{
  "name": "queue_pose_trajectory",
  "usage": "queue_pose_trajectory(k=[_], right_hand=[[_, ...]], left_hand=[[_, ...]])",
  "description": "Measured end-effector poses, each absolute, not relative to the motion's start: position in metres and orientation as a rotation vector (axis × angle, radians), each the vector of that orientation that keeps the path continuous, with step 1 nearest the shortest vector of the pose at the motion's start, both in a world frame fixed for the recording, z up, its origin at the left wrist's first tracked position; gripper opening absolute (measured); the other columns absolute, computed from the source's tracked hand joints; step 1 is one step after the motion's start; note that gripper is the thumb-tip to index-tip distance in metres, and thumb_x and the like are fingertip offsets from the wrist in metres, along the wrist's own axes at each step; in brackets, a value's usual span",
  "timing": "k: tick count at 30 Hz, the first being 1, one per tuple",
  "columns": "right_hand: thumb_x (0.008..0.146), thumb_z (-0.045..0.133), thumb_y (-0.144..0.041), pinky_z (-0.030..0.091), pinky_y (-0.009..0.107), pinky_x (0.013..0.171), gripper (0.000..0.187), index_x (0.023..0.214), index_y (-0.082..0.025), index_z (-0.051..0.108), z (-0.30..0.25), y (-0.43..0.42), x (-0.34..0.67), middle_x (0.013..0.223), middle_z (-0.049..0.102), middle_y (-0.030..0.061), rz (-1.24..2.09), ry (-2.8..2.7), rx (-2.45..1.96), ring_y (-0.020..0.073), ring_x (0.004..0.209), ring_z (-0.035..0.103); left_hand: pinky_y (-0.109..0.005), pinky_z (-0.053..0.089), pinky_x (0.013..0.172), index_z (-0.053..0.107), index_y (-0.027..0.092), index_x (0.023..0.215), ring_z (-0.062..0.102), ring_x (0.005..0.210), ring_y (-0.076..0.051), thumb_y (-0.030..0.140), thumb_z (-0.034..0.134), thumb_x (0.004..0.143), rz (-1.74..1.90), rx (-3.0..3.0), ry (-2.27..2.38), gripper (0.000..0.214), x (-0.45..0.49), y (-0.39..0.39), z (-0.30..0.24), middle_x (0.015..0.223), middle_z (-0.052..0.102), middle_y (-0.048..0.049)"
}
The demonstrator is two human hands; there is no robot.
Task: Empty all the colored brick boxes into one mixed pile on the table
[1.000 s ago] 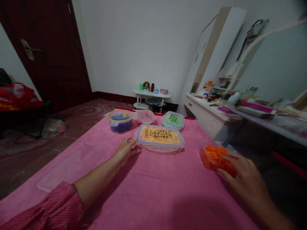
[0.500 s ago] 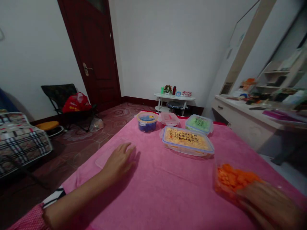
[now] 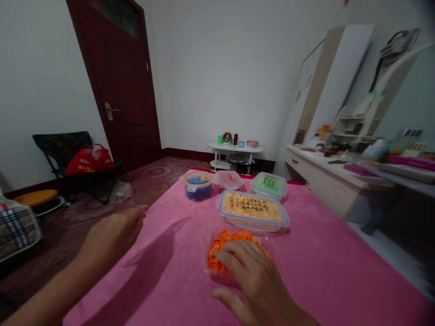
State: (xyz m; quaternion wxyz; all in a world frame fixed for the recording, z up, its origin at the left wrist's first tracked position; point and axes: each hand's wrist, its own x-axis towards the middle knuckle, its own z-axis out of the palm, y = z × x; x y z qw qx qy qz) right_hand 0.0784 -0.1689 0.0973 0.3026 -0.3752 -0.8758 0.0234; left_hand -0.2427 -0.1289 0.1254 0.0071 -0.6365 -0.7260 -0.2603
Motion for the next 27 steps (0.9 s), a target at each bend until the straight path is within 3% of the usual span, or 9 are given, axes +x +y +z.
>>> queue_pose_trajectory(k=[5,9,14,18,27], right_hand=[[0.082,0.059,-0.046,0.04,0.045,0.098,0.055,0.13,-0.025,0.044,0.116,-0.17,0.091,0.129,0.052,0.0107,0.469,-1.905,-1.064,0.0263,0.117,0.049],[0.082,0.05,-0.058,0.053,0.036,0.078,0.068,0.138,-0.024,0.03,0.126,-0.165,0.103,0.129,0.05,0.0147,0.957,-1.578,-0.929,0.0223,0.098,0.061],[0.068,0.068,-0.043,0.049,0.025,0.056,0.063,0.122,-0.018,0.047,0.131,-0.146,0.133,0.092,0.06,0.0064,0.971,-1.388,-1.206,0.015,0.068,0.061],[0.063,0.066,-0.033,0.039,0.021,0.044,0.053,0.112,-0.015,0.052,0.116,-0.122,0.161,0.061,0.053,-0.0047,1.106,-1.465,-1.365,0.0105,0.048,0.052],[0.065,0.057,-0.029,0.028,0.018,0.031,0.037,0.098,-0.017,0.045,0.077,-0.105,0.175,0.04,0.043,-0.0123,1.143,-1.502,-1.495,0.008,0.029,0.036]], left_hand=[[-0.019,0.042,0.05,0.065,0.021,0.11,0.057,0.059,-0.012,0.031,0.049,0.083,-1.418,-2.145,-2.246,0.033,-0.221,-0.139,0.181,0.076,0.068,0.0],[-0.017,0.03,0.037,0.072,0.015,0.095,0.045,0.042,-0.009,0.022,0.06,0.076,-1.647,-2.72,-2.321,0.024,-0.162,-0.13,0.176,0.055,0.059,-0.0004],[-0.018,0.032,0.043,0.073,0.013,0.092,0.043,0.044,-0.007,0.021,0.058,0.078,-1.678,-3.203,-1.966,0.022,-0.105,-0.095,0.15,0.054,0.056,0.0004],[-0.021,0.035,0.05,0.073,0.011,0.088,0.046,0.05,-0.009,0.022,0.068,0.07,-1.645,-3.093,-1.875,0.022,-0.087,-0.059,0.12,0.055,0.057,0.0009],[-0.023,0.038,0.056,0.074,0.01,0.087,0.052,0.057,-0.012,0.028,0.071,0.067,-1.463,-2.971,-1.828,0.028,-0.078,-0.025,0.071,0.064,0.065,-0.0037]])
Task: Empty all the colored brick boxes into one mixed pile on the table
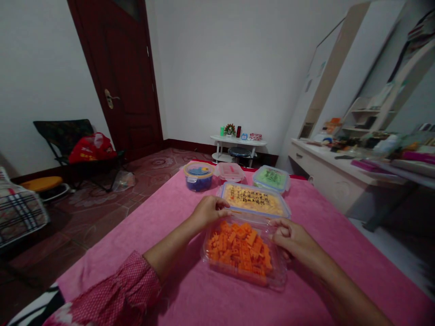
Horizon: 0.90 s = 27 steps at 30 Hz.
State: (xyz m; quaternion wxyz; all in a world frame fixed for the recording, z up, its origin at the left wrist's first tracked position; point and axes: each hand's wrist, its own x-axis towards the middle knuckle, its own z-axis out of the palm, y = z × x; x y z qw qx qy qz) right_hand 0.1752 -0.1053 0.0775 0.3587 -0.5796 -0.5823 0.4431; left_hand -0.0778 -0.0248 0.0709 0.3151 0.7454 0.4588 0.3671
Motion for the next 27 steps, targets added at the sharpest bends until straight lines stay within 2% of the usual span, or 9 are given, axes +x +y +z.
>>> queue_pose_trajectory(k=[7,12,15,18,22,25,27], right_hand=[[0.067,0.058,-0.037,0.028,0.018,0.03,0.031,0.088,-0.021,0.042,0.08,-0.113,0.168,0.034,0.044,-0.0112,1.262,-1.52,-1.51,0.0097,0.026,0.037],[0.068,0.056,-0.041,0.027,0.019,0.029,0.028,0.084,-0.022,0.042,0.082,-0.114,0.166,0.031,0.043,-0.0108,1.205,-1.516,-1.549,0.0099,0.025,0.035],[0.069,0.056,-0.044,0.026,0.018,0.029,0.029,0.081,-0.021,0.044,0.084,-0.114,0.169,0.032,0.043,-0.0101,1.169,-1.554,-1.553,0.0095,0.024,0.036],[0.07,0.057,-0.047,0.029,0.019,0.03,0.032,0.083,-0.021,0.045,0.085,-0.114,0.171,0.033,0.046,-0.0089,1.188,-1.554,-1.535,0.0103,0.026,0.04],[0.075,0.056,-0.044,0.032,0.018,0.031,0.039,0.102,-0.018,0.045,0.088,-0.116,0.174,0.037,0.051,-0.0072,1.184,-1.532,-1.532,0.0125,0.028,0.046],[0.078,0.053,-0.04,0.034,0.018,0.032,0.048,0.117,-0.016,0.038,0.094,-0.122,0.174,0.039,0.054,-0.0068,1.181,-1.516,-1.515,0.0135,0.031,0.051],[0.078,0.053,-0.04,0.036,0.019,0.032,0.053,0.122,-0.016,0.035,0.098,-0.126,0.172,0.041,0.055,-0.0066,1.197,-1.53,-1.522,0.0141,0.032,0.052]], left_hand=[[-0.023,0.045,0.06,0.074,0.012,0.088,0.059,0.065,-0.014,0.028,0.068,0.07,0.818,1.654,1.021,0.025,-0.089,-0.043,0.075,0.077,0.072,-0.0066],[-0.021,0.039,0.054,0.074,0.01,0.077,0.054,0.055,-0.011,0.026,0.067,0.07,0.962,1.765,1.083,0.019,-0.085,-0.039,0.068,0.063,0.068,-0.0042],[-0.021,0.038,0.053,0.073,0.01,0.074,0.054,0.055,-0.012,0.028,0.066,0.071,0.997,1.805,1.083,0.02,-0.084,-0.033,0.065,0.064,0.067,-0.0045],[-0.022,0.04,0.055,0.073,0.01,0.075,0.055,0.058,-0.013,0.032,0.064,0.074,1.005,1.833,1.122,0.023,-0.085,-0.034,0.069,0.067,0.068,-0.0057],[-0.024,0.045,0.061,0.072,0.011,0.093,0.06,0.067,-0.016,0.031,0.067,0.072,0.925,1.828,1.125,0.03,-0.088,-0.042,0.083,0.083,0.072,-0.0089],[-0.026,0.049,0.067,0.065,0.013,0.114,0.063,0.084,-0.021,0.031,0.073,0.066,0.86,1.81,1.06,0.051,-0.095,-0.05,0.095,0.101,0.07,-0.0125],[-0.026,0.049,0.066,0.057,0.015,0.125,0.064,0.087,-0.022,0.032,0.076,0.062,0.813,1.848,1.095,0.068,-0.102,-0.054,0.101,0.114,0.065,-0.0137]])
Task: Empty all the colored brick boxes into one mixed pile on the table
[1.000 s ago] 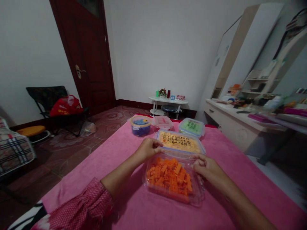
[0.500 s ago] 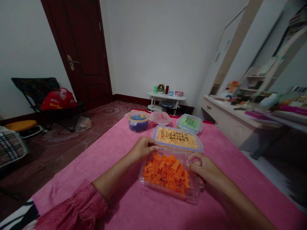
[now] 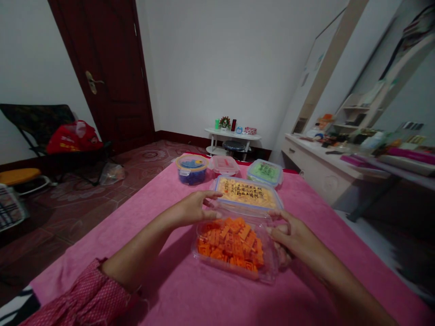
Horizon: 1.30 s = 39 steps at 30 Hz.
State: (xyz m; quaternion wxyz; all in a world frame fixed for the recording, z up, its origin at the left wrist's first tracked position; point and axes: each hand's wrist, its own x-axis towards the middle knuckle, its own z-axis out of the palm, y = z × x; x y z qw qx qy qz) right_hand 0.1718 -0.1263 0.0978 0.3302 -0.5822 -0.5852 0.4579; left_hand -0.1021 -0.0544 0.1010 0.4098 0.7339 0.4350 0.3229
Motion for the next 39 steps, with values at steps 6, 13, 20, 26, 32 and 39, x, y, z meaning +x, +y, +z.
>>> queue_pose_trajectory(k=[6,13,20,26,32,39], right_hand=[[0.077,0.053,-0.042,0.033,0.018,0.029,0.062,0.127,-0.012,0.032,0.094,-0.129,0.166,0.037,0.052,-0.0066,1.242,-1.721,-1.59,0.0147,0.029,0.051],[0.073,0.056,-0.043,0.038,0.02,0.032,0.069,0.13,-0.012,0.03,0.097,-0.133,0.159,0.042,0.054,-0.007,1.311,-1.572,-1.532,0.0149,0.033,0.053],[0.07,0.059,-0.042,0.039,0.021,0.034,0.068,0.128,-0.016,0.037,0.133,-0.146,0.154,0.05,0.058,-0.0055,1.138,-1.482,-1.499,0.0136,0.036,0.054],[0.072,0.058,-0.042,0.033,0.018,0.03,0.069,0.131,-0.016,0.034,0.13,-0.143,0.157,0.039,0.05,-0.0084,1.111,-1.547,-1.532,0.0136,0.029,0.05],[0.076,0.058,-0.041,0.039,0.02,0.034,0.066,0.131,-0.015,0.033,0.104,-0.133,0.168,0.045,0.055,-0.0064,1.329,-1.68,-1.53,0.0151,0.034,0.054],[0.073,0.058,-0.052,0.047,0.026,0.044,0.05,0.105,-0.013,0.058,0.085,-0.066,0.236,0.073,0.066,0.0092,0.527,-1.496,-1.802,0.0196,0.058,0.063]], left_hand=[[-0.023,0.044,0.047,0.057,0.011,0.116,0.06,0.052,-0.015,0.042,0.072,0.063,0.349,1.8,1.285,0.064,-0.119,-0.059,0.108,0.074,0.068,-0.0073],[-0.019,0.037,0.038,0.046,0.017,0.08,0.05,0.035,-0.01,0.043,0.068,0.068,0.386,1.553,1.149,0.037,-0.115,-0.063,0.104,0.052,0.057,0.0021],[-0.015,0.032,0.035,0.041,0.019,0.074,0.048,0.035,-0.008,0.034,0.07,0.066,0.663,1.495,1.047,0.033,-0.116,-0.077,0.14,0.047,0.052,0.0054],[-0.014,0.029,0.034,0.044,0.019,0.076,0.043,0.032,-0.006,0.036,0.069,0.068,0.749,1.503,1.013,0.032,-0.114,-0.07,0.132,0.045,0.051,0.0066],[-0.015,0.032,0.034,0.045,0.018,0.077,0.046,0.032,-0.008,0.042,0.069,0.067,0.48,1.426,1.051,0.035,-0.11,-0.065,0.092,0.045,0.054,0.0048],[-0.015,0.031,0.031,0.043,0.019,0.071,0.042,0.03,-0.007,0.048,0.066,0.067,0.632,1.365,1.143,0.038,-0.099,-0.068,0.08,0.039,0.048,0.0075]])
